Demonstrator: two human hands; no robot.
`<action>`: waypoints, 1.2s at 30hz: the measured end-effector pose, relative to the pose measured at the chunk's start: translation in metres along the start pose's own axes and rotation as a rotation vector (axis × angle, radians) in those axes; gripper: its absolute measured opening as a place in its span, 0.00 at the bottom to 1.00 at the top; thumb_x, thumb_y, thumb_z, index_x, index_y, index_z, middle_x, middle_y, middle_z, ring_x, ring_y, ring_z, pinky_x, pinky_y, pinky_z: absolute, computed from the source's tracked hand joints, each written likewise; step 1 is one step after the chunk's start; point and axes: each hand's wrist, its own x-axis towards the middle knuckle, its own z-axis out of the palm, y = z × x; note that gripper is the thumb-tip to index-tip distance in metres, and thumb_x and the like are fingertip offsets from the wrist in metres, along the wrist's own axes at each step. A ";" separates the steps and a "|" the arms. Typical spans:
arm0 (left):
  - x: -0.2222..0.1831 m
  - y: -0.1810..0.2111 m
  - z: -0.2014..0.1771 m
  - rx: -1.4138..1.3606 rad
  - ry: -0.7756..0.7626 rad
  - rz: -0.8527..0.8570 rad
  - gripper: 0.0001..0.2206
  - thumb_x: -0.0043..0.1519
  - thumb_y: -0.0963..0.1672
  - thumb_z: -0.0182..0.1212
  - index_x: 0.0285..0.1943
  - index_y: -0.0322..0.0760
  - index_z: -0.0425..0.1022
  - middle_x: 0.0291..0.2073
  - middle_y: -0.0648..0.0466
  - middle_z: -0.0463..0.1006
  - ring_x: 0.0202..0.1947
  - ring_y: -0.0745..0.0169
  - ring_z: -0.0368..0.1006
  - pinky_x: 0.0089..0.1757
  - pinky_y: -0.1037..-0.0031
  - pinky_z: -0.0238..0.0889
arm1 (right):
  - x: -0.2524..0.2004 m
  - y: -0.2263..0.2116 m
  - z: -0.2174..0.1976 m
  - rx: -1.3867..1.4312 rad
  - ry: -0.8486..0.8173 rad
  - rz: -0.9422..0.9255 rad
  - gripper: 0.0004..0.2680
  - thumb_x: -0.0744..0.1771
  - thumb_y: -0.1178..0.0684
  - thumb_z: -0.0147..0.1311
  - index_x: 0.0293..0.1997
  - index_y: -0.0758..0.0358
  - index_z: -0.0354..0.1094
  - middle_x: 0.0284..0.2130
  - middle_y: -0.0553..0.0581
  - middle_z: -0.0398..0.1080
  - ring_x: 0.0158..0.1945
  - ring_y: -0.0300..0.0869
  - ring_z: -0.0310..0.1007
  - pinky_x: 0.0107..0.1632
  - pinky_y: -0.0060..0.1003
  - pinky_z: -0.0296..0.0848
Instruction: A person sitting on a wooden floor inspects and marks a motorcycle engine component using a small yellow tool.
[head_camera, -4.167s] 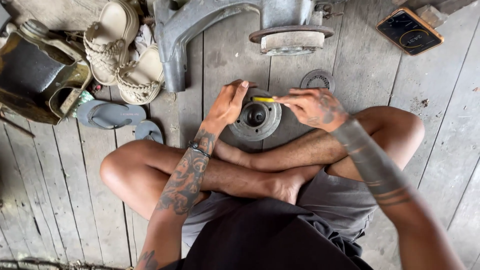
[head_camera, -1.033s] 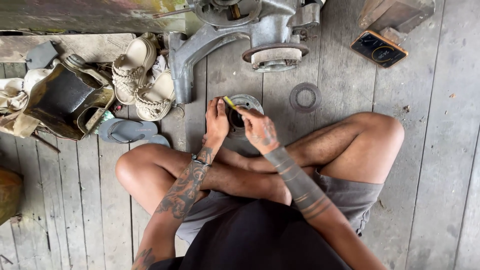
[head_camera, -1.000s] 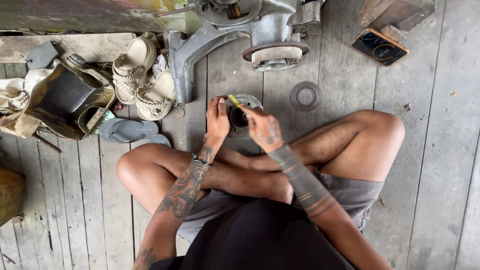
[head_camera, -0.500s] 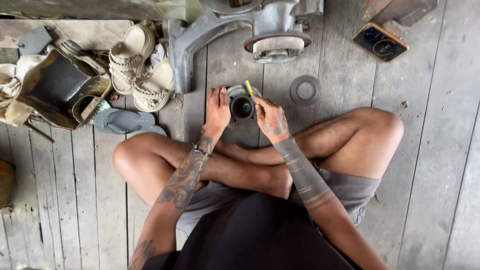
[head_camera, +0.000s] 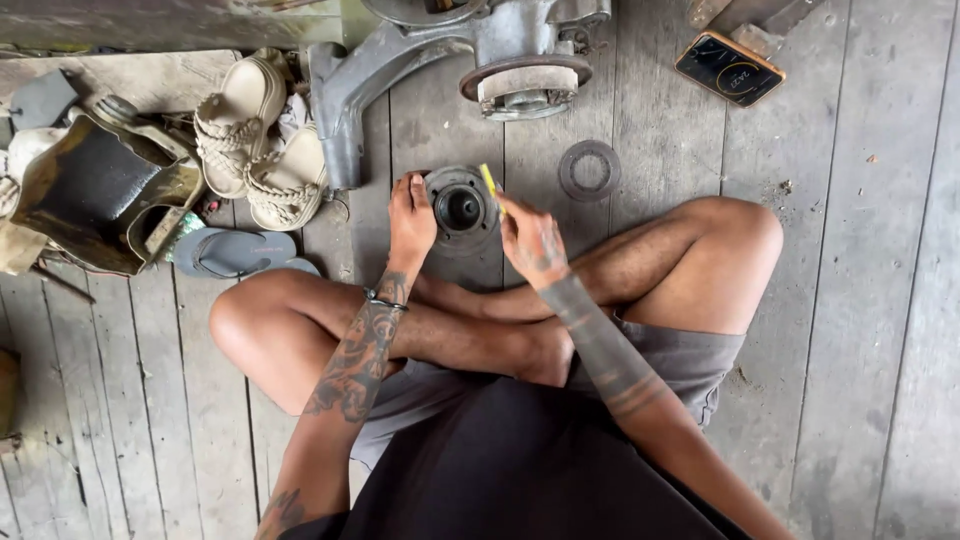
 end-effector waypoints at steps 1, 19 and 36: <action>-0.003 0.002 -0.001 0.002 -0.002 0.005 0.22 0.75 0.47 0.32 0.65 0.21 0.64 0.57 0.30 0.66 0.58 0.25 0.67 0.53 0.42 0.63 | -0.020 -0.004 -0.001 0.001 0.006 0.000 0.14 0.67 0.59 0.52 0.58 0.52 0.75 0.44 0.63 0.79 0.42 0.62 0.80 0.42 0.56 0.79; -0.003 -0.005 0.012 0.013 0.165 0.074 0.15 0.73 0.46 0.38 0.47 0.35 0.72 0.38 0.41 0.70 0.44 0.36 0.71 0.49 0.52 0.64 | -0.057 0.027 -0.013 -0.040 0.081 -0.162 0.12 0.65 0.60 0.53 0.52 0.54 0.77 0.31 0.61 0.75 0.36 0.57 0.78 0.39 0.48 0.78; -0.007 -0.002 0.011 -0.056 0.145 -0.028 0.14 0.73 0.48 0.38 0.45 0.37 0.67 0.39 0.44 0.66 0.44 0.38 0.68 0.49 0.55 0.61 | -0.055 0.025 -0.018 -0.064 0.057 -0.218 0.13 0.65 0.60 0.52 0.52 0.52 0.78 0.34 0.59 0.78 0.35 0.57 0.78 0.38 0.50 0.78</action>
